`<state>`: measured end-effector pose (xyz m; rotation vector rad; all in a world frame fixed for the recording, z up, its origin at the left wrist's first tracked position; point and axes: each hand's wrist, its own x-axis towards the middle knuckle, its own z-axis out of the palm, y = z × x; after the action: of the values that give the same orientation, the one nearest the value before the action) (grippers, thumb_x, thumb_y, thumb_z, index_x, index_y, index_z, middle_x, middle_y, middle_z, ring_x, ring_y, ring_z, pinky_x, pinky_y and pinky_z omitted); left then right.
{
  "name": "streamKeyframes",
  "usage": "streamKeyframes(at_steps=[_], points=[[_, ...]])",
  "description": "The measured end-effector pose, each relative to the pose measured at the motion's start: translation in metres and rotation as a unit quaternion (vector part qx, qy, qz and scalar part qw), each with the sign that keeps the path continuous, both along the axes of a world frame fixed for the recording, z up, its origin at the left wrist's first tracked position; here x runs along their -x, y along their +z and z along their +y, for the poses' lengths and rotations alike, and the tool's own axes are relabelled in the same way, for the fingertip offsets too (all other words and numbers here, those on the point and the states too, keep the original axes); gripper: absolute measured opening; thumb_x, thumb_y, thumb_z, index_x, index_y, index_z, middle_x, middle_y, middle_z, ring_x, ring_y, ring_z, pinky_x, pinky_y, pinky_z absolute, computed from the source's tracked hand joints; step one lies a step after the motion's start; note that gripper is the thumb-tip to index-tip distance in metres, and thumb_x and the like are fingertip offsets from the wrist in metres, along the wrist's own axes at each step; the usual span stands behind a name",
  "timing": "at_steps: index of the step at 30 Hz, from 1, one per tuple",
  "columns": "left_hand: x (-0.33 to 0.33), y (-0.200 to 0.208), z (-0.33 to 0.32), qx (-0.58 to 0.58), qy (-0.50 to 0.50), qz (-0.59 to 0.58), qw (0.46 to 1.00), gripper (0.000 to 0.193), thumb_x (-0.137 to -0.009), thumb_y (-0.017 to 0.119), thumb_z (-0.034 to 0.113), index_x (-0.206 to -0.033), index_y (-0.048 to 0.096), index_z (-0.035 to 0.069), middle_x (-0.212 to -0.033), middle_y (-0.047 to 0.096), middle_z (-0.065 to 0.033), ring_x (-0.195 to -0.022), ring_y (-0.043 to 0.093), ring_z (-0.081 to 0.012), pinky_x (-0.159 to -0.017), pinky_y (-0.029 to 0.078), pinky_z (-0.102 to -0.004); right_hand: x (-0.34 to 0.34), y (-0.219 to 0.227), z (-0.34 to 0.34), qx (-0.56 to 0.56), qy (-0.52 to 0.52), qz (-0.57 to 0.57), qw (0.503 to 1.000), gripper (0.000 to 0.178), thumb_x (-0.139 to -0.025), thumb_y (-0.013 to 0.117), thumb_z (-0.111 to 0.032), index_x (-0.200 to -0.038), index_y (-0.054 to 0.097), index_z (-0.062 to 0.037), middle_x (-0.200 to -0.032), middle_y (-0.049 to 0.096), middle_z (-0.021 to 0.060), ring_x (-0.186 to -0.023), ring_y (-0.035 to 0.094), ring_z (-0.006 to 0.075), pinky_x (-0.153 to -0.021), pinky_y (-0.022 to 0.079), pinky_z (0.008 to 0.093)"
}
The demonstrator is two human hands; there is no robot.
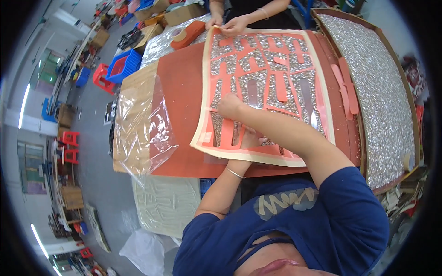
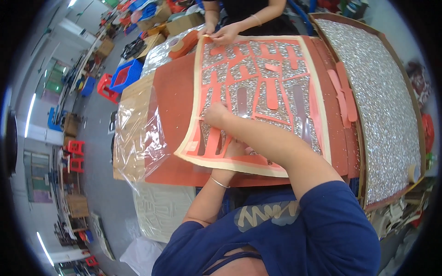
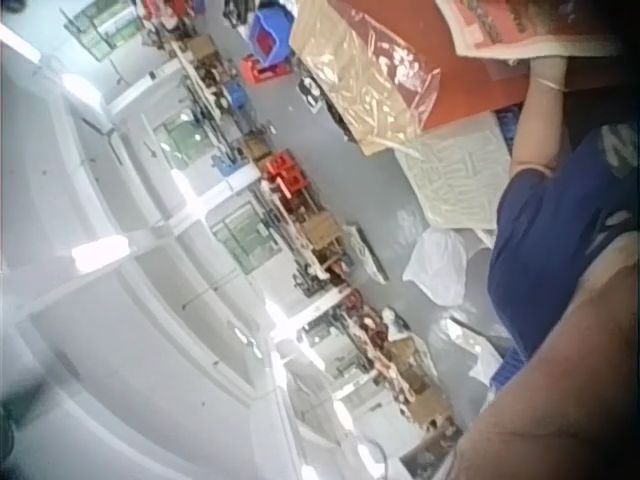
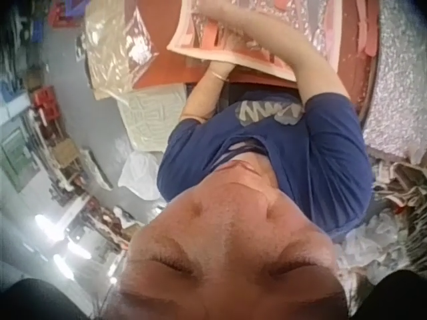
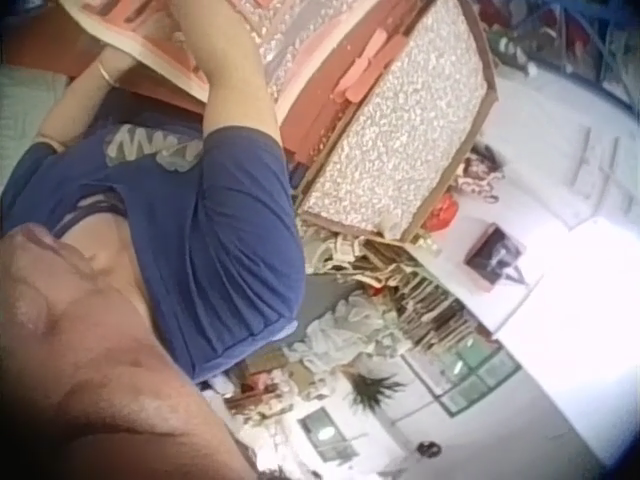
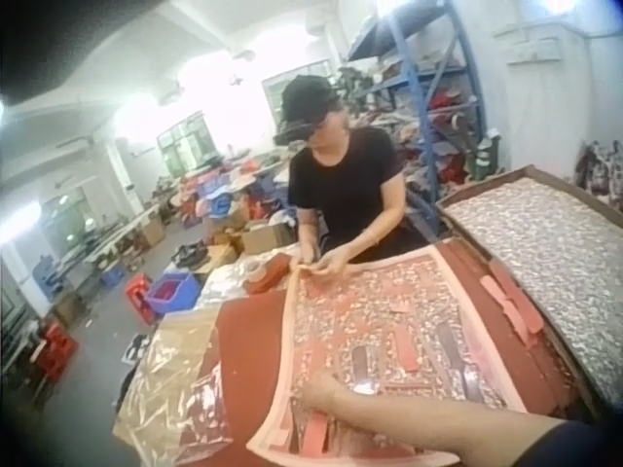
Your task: Applying adhesive tape to a sheet of glitter-covered shoe patterns and then peeling off the backing.
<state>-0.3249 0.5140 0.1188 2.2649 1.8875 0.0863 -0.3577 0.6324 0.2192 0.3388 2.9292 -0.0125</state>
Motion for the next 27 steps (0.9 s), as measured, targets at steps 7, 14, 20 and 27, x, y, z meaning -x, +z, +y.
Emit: streamKeyframes(at_steps=[7, 14, 20, 27], points=[[-0.013, 0.053, 0.005, 0.080, 0.135, 0.143, 0.977, 0.083, -0.086, 0.051, 0.051, -0.132, 0.030, -0.015, -0.137, 0.030, -0.0327, -0.130, 0.029, -0.0424, -0.109, 0.028, -0.0414, -0.005, 0.030, 0.042, 0.065, 0.000, 0.081, 0.995, 0.012, -0.077, 0.060, -0.012, -0.079, 0.068, -0.0033, -0.076, 0.067, 0.0134, -0.076, 0.067, 0.0294, -0.066, 0.055, 0.0391], [0.008, 0.055, -0.005, -0.011, 0.039, 0.192, 0.980, 0.072, -0.084, 0.060, 0.035, -0.131, 0.034, -0.013, -0.136, 0.038, -0.0241, -0.128, 0.036, -0.0360, -0.103, 0.038, -0.0392, -0.048, 0.088, 0.138, -0.051, -0.092, 0.264, 0.959, 0.007, -0.075, 0.058, -0.006, -0.075, 0.064, -0.0015, -0.068, 0.064, 0.0141, -0.068, 0.067, 0.0285, -0.060, 0.055, 0.0361], [0.038, 0.058, -0.007, -0.046, 0.183, -0.025, 0.982, 0.066, -0.084, 0.060, 0.023, -0.133, 0.030, -0.010, -0.137, 0.037, -0.0229, -0.125, 0.040, -0.0356, -0.098, 0.042, -0.0404, -0.105, 0.064, 0.025, 0.290, -0.135, 0.113, 0.941, 0.048, -0.087, 0.057, -0.037, -0.117, 0.050, -0.0003, -0.084, 0.063, 0.0213, -0.084, 0.064, 0.0358, -0.072, 0.051, 0.0472], [0.039, 0.061, 0.005, -0.115, 0.228, -0.073, 0.964, 0.063, -0.087, 0.055, 0.019, -0.135, 0.025, -0.011, -0.136, 0.032, -0.0295, -0.125, 0.038, -0.0396, -0.101, 0.038, -0.0418, -0.157, 0.010, -0.098, 0.412, -0.078, 0.122, 0.900, 0.072, -0.089, 0.052, -0.044, -0.144, 0.022, -0.0081, -0.096, 0.061, 0.0265, -0.087, 0.062, 0.0417, -0.076, 0.050, 0.0478]])
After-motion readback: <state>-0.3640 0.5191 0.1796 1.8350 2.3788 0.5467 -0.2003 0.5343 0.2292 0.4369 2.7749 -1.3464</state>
